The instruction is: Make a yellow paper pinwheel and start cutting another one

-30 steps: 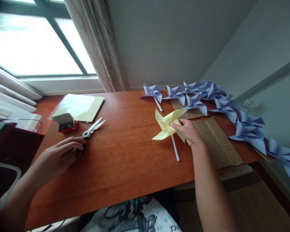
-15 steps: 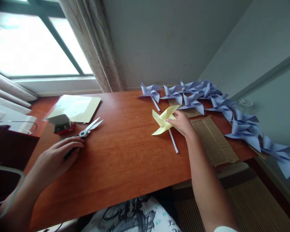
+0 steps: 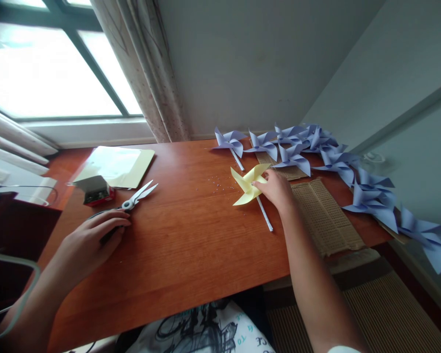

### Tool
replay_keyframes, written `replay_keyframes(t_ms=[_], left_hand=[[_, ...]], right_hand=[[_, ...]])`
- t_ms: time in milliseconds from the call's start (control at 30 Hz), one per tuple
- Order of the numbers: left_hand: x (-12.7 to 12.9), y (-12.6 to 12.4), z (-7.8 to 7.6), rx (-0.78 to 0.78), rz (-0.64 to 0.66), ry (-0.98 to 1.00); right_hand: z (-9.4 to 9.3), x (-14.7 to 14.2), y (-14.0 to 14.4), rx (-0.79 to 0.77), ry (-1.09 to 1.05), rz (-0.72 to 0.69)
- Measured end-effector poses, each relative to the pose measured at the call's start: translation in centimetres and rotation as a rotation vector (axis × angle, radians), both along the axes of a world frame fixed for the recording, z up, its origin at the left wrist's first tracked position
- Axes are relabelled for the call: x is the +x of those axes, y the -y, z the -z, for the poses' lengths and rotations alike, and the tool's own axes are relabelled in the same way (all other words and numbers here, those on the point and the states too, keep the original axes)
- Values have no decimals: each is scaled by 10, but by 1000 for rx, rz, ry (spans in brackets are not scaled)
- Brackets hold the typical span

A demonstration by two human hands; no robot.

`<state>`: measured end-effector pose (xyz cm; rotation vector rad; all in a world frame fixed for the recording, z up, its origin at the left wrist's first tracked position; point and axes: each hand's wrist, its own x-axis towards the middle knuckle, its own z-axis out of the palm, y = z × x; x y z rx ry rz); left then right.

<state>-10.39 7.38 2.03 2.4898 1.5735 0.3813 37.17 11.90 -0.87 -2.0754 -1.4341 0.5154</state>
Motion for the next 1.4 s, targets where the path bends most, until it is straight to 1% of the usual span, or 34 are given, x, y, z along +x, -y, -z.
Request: replay_keyframes(t_ms=[167, 233, 300, 400, 667, 733, 767, 833, 900, 933, 967, 1000, 1033, 1100, 1133, 1167, 1200, 1233, 1300, 1333, 1400], left_hand=[[-1, 0, 2, 9, 30, 2], [-3, -1, 4, 23, 44, 4], [-5, -2, 8, 55, 55, 14], [-6, -3, 11, 97, 69, 16], [-3, -2, 10, 144, 86, 36], [-3, -2, 10, 143, 83, 41], [-3, -2, 10, 143, 79, 37], [1, -2, 10, 160, 53, 18], [14, -2, 7, 204, 7, 10], [24, -2, 5, 226, -15, 31], [37, -2, 3, 235, -7, 81], [53, -2, 1, 214, 4, 157], [69, -2, 0, 160, 43, 257], [104, -3, 1, -53, 130, 487], [120, -5, 4, -173, 155, 615], [134, -8, 8, -286, 148, 762], [145, -11, 13, -367, 113, 910], [154, -14, 18, -369, 89, 950], [163, -21, 29, -353, 54, 975], [164, -23, 34, -340, 45, 977], [164, -26, 39, -320, 46, 972]], right_hand=[[-3, -3, 0, -45, 196, 60], [-5, -4, 1, -78, 236, 81], [-6, -5, 2, -89, 246, 89], [-7, -5, 2, -67, 271, 77], [-7, -6, 2, -25, 282, 70], [-9, -7, 3, 36, 283, 84], [-12, -9, 4, 102, 285, 95], [-21, -19, 9, 299, 285, 111], [-35, -41, 19, 533, 271, 83], [-42, -56, 25, 619, 245, 40], [-48, -75, 31, 672, 190, -33], [-53, -96, 38, 694, 100, -140], [-55, -117, 43, 682, -29, -260], [-54, -158, 50, 577, -370, -436], [-50, -176, 50, 517, -496, -500], [-44, -190, 48, 476, -560, -558], [-36, -201, 45, 451, -617, -567], [-28, -209, 40, 413, -691, -528], [-13, -215, 31, 321, -840, -382], [-7, -216, 28, 282, -896, -360], [1, -213, 25, 251, -981, -349]])
